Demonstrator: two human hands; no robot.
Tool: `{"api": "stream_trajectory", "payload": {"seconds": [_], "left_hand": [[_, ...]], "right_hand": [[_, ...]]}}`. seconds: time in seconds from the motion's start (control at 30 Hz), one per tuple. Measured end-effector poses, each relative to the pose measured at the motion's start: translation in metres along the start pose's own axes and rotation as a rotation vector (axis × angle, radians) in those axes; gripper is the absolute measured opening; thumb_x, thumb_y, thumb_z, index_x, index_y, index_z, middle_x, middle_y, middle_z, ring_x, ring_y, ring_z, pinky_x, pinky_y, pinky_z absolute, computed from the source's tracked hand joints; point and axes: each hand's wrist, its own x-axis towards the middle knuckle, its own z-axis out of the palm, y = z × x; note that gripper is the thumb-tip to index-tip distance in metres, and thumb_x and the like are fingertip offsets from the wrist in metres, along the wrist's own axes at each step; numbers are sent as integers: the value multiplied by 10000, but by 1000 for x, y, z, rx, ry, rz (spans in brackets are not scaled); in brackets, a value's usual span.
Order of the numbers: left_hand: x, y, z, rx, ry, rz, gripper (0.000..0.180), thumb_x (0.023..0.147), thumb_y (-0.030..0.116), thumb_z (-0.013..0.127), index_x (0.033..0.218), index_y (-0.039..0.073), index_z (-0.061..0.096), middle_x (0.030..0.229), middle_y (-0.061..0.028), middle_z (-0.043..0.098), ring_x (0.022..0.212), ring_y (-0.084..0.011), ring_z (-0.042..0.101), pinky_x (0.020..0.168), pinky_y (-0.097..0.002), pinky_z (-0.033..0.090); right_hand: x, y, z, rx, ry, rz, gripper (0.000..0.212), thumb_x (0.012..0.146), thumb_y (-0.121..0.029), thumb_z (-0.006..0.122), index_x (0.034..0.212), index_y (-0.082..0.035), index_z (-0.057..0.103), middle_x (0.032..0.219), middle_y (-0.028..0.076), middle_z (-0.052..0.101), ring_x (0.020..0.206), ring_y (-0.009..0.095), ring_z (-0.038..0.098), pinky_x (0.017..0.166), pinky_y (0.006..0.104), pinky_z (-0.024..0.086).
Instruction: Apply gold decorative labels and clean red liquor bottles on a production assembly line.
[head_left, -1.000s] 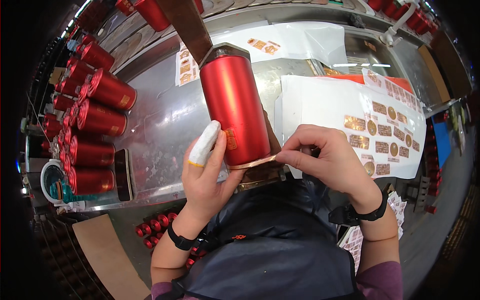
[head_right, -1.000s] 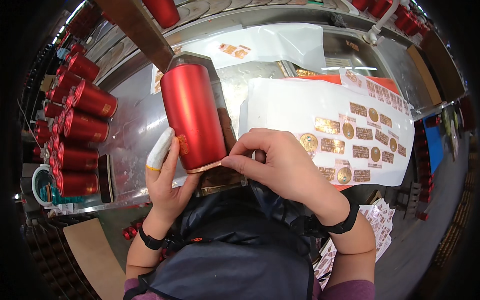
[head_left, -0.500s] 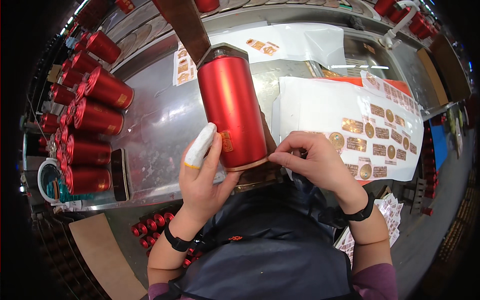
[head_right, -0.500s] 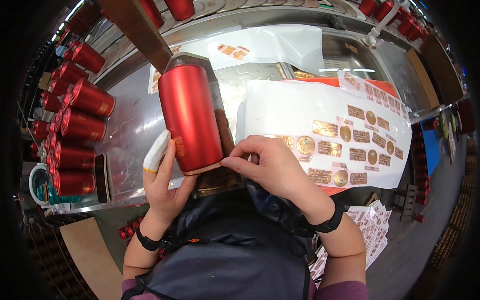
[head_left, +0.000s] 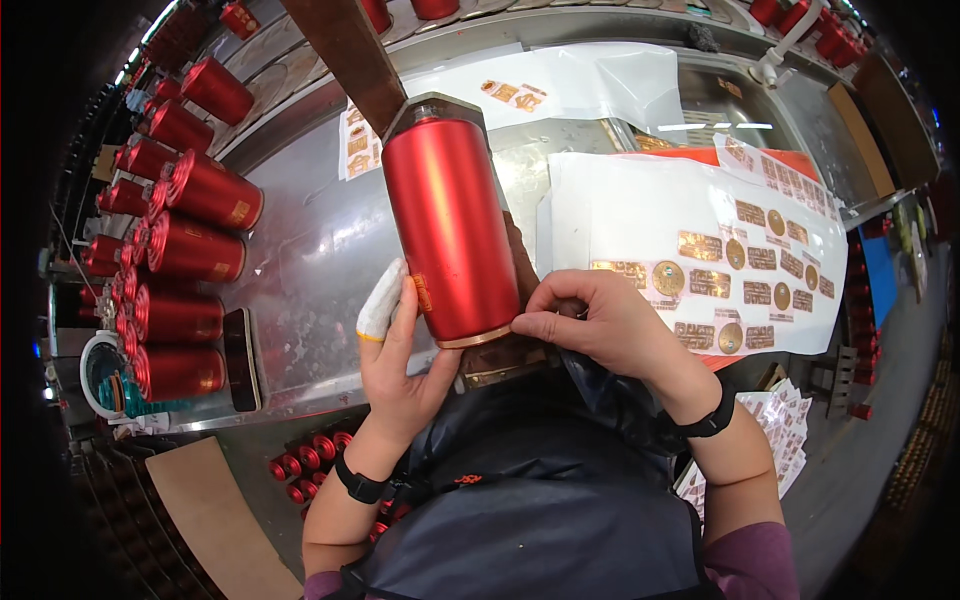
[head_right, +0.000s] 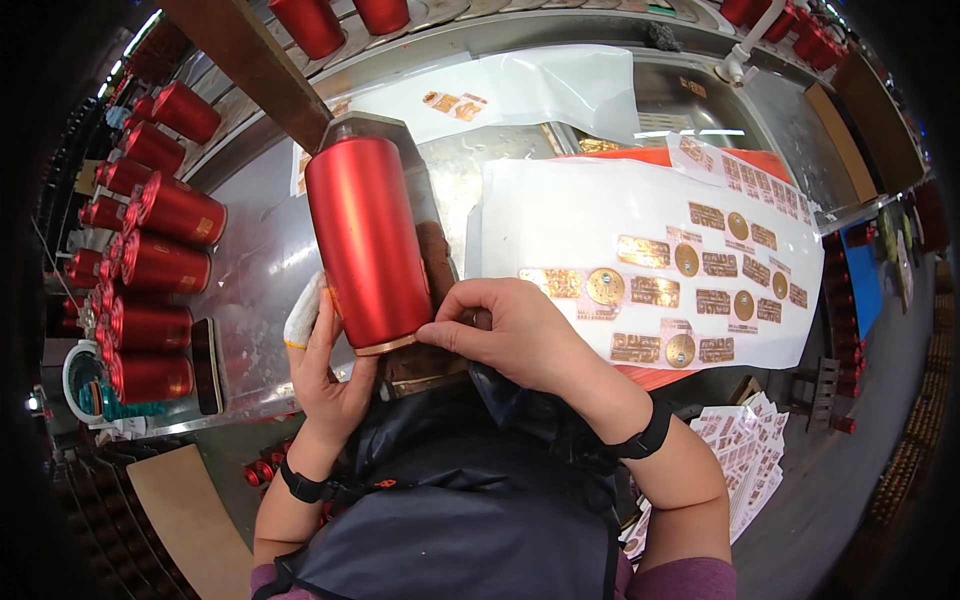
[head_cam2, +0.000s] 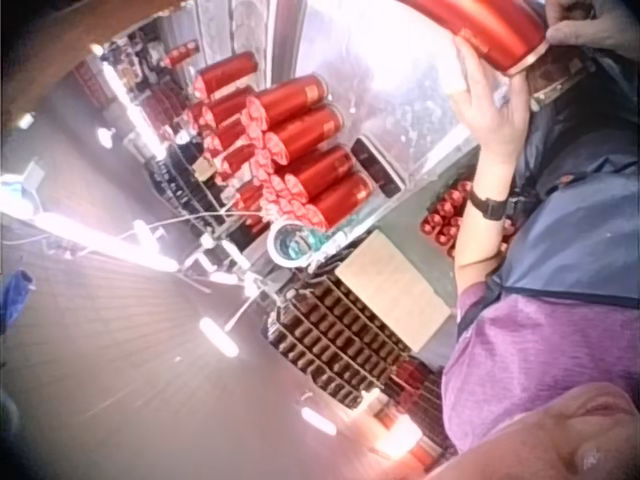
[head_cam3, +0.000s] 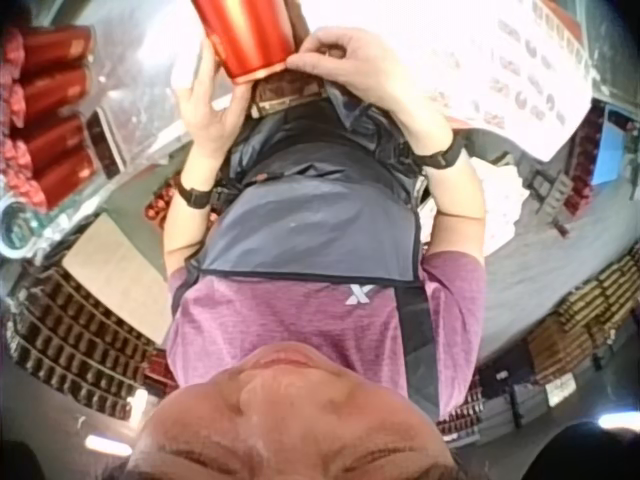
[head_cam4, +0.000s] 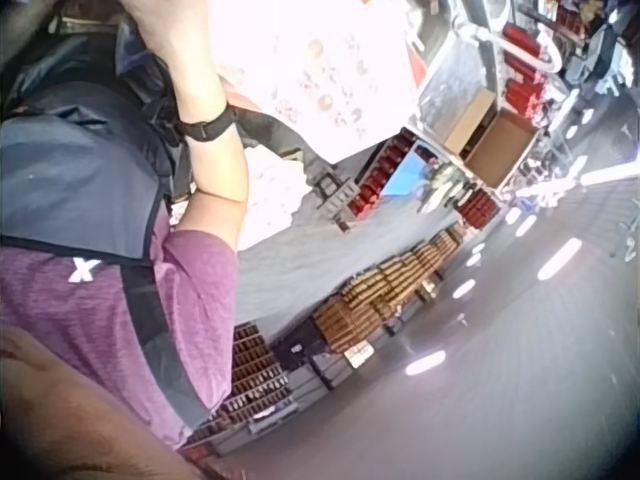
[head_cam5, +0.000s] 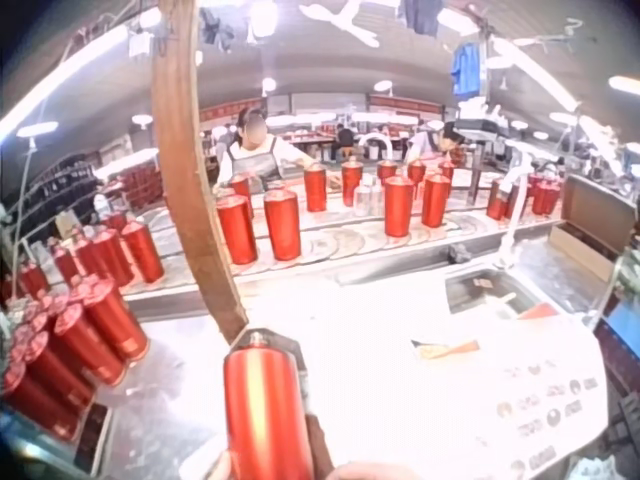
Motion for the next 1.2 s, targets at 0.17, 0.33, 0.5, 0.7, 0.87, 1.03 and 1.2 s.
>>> {"api": "stream_trajectory", "payload": {"seconds": [0.17,0.33,0.5,0.7,0.87,1.03,1.2], "left_hand": [[-7,-5,6,-144,-12,-106,651,822,47,727,1383,-97,430,1390,-241,471,1253,-345,508,1005,-389,460],[-7,-3,7,-126,-22,-97,621,845,51,687,1394,-72,426,1373,-232,488,1216,-348,528,982,-386,466],[-18,7,-11,14,2,78,463,819,67,690,1255,-38,573,1257,-218,589,1124,-347,575,943,-397,477],[-24,10,-21,97,-17,270,311,787,30,690,1097,5,687,1152,-180,645,975,-320,638,833,-372,534],[-12,18,-13,186,-65,413,345,687,2,734,1030,45,731,1111,-154,620,954,-285,644,798,-337,562],[-7,26,-10,190,-23,448,348,691,-26,724,1029,54,729,1102,-143,651,1031,-276,611,812,-349,542],[-7,28,-20,169,-56,341,346,658,-56,730,998,3,723,1060,-145,661,933,-264,651,788,-327,571]], "right_hand": [[1,0,1,71,-48,30,218,889,-204,721,808,-12,653,613,-58,525,574,8,424,506,207,338],[1,0,2,117,-71,10,220,893,-202,716,803,-15,643,626,-58,526,581,7,426,515,203,342],[2,0,1,100,-79,16,225,895,-207,716,800,-17,641,630,-60,523,586,6,425,521,199,342],[5,0,-1,115,-127,26,176,899,-162,714,808,-31,639,664,-81,507,617,-1,410,547,192,328],[6,-2,-2,80,-132,56,182,894,-170,721,801,-39,634,651,-86,479,606,4,381,535,199,304],[4,-4,0,85,-93,23,188,877,-168,740,801,-51,614,636,-90,446,596,2,359,521,200,286],[4,-2,2,118,-71,11,188,866,-156,749,803,-63,599,634,-97,427,590,-2,343,511,197,271]]}}
